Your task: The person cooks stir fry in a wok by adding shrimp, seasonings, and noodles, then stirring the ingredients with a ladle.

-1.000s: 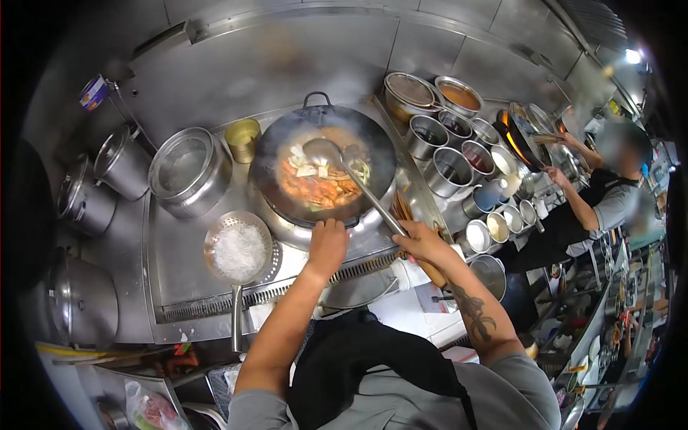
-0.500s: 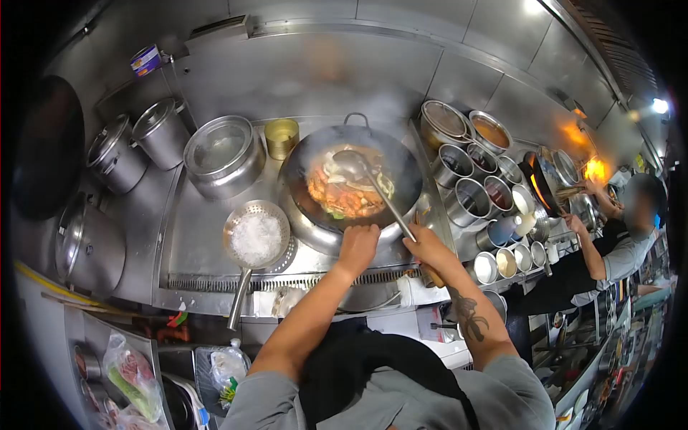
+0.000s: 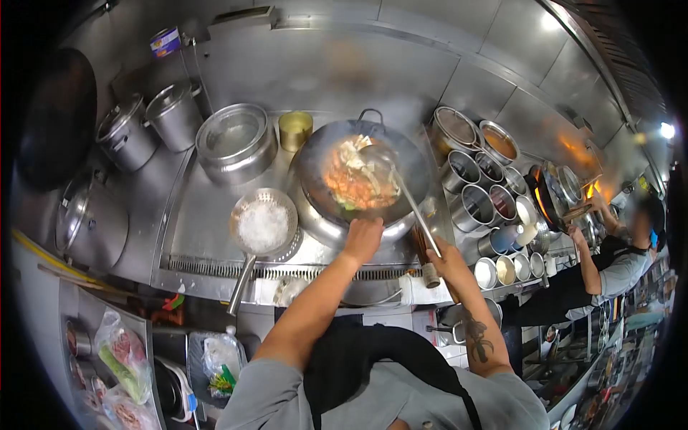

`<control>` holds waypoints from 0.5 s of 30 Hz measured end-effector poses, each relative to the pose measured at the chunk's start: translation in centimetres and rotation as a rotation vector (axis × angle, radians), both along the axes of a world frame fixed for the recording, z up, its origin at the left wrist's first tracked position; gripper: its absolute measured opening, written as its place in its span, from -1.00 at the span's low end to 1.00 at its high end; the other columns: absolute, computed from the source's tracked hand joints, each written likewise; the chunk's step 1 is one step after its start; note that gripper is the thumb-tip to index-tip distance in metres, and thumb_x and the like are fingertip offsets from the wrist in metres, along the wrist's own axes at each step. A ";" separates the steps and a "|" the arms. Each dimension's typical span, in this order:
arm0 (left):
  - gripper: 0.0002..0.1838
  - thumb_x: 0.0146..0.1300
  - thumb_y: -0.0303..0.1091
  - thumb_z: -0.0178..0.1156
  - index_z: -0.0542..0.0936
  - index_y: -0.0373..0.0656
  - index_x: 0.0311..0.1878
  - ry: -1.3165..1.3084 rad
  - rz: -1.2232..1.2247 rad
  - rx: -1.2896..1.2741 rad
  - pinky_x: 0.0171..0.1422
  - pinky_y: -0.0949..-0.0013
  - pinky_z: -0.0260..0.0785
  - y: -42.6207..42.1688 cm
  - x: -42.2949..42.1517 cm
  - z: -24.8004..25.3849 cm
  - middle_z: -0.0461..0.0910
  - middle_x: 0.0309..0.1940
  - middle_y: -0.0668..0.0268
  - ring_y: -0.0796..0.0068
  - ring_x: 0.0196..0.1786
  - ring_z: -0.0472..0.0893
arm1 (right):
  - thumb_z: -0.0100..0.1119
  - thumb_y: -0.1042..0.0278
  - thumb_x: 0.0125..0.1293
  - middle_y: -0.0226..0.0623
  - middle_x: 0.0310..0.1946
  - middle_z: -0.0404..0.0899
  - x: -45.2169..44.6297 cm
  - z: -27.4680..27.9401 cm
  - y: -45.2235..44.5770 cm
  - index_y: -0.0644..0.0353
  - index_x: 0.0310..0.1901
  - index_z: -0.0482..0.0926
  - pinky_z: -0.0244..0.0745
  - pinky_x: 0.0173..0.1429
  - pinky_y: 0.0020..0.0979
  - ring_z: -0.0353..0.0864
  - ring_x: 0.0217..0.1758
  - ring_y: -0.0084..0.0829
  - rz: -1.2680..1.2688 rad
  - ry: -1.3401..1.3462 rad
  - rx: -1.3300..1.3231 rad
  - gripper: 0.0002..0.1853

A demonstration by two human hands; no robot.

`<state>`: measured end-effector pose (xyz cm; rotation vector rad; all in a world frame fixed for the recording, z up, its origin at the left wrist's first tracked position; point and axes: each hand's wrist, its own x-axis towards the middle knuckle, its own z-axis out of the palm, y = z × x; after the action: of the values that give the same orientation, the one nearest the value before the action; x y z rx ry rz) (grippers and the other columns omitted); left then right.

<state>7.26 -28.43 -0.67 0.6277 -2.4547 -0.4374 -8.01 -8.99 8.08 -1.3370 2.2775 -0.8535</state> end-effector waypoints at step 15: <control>-0.66 0.16 -0.31 0.24 0.52 -0.27 -0.04 0.392 -0.107 0.123 0.21 0.03 0.30 -2.2 4.0 0.2 0.50 0.04 -0.04 -0.03 0.14 0.44 | 0.08 0.43 0.35 -0.41 -0.65 0.42 0.1 -0.8 1.5 0.32 0.06 0.45 0.27 -0.68 -0.49 0.37 -0.75 -0.60 -0.175 -0.278 -0.049 -0.71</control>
<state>11.28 -30.59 -0.46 0.4138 -2.1033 -0.6887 -7.88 -7.49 7.32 -0.9772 2.1862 -1.0858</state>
